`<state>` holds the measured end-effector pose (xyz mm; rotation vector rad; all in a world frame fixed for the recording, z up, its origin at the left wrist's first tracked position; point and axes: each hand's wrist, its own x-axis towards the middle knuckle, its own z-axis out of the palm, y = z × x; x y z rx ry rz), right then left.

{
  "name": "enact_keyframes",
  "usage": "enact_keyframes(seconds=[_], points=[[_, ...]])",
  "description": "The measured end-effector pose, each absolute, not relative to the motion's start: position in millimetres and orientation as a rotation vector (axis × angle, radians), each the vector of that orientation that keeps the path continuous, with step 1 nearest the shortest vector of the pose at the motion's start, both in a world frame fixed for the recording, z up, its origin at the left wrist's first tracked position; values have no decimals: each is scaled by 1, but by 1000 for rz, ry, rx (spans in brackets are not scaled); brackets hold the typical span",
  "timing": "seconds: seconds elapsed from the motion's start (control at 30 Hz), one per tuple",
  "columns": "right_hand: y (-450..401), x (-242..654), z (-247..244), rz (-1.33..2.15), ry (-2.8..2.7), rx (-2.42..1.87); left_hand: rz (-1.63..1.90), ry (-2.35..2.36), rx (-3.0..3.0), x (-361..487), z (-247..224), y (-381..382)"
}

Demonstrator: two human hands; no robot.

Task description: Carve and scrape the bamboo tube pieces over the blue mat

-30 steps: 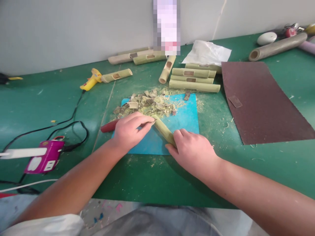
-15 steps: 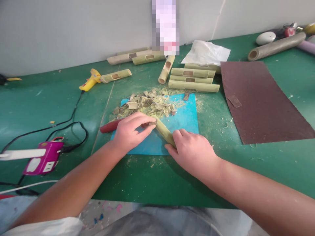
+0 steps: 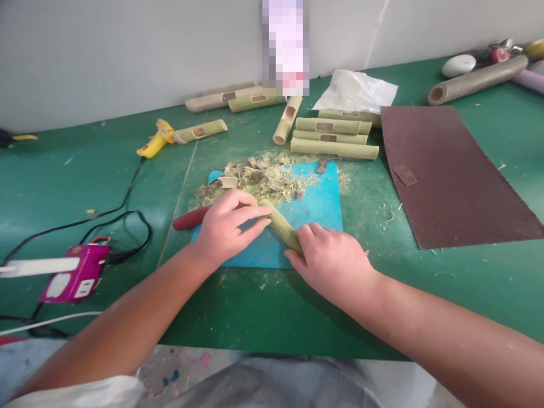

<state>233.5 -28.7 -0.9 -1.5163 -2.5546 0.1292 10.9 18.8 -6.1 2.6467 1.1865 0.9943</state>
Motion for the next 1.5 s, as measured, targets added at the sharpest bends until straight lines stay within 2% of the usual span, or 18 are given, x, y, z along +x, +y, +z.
enact_keyframes(seconds=[0.4, 0.9, 1.5], points=[[-29, 234, 0, 158, -2545, -1516, 848, 963, 2813, 4, -4, 20], [-29, 235, -2, 117, -2530, -1489, 795, 1014, 2961, 15, -4, 12], [-29, 233, 0, 127, -2553, -1525, 1018, 1230, 2511, 16, -11, 10]])
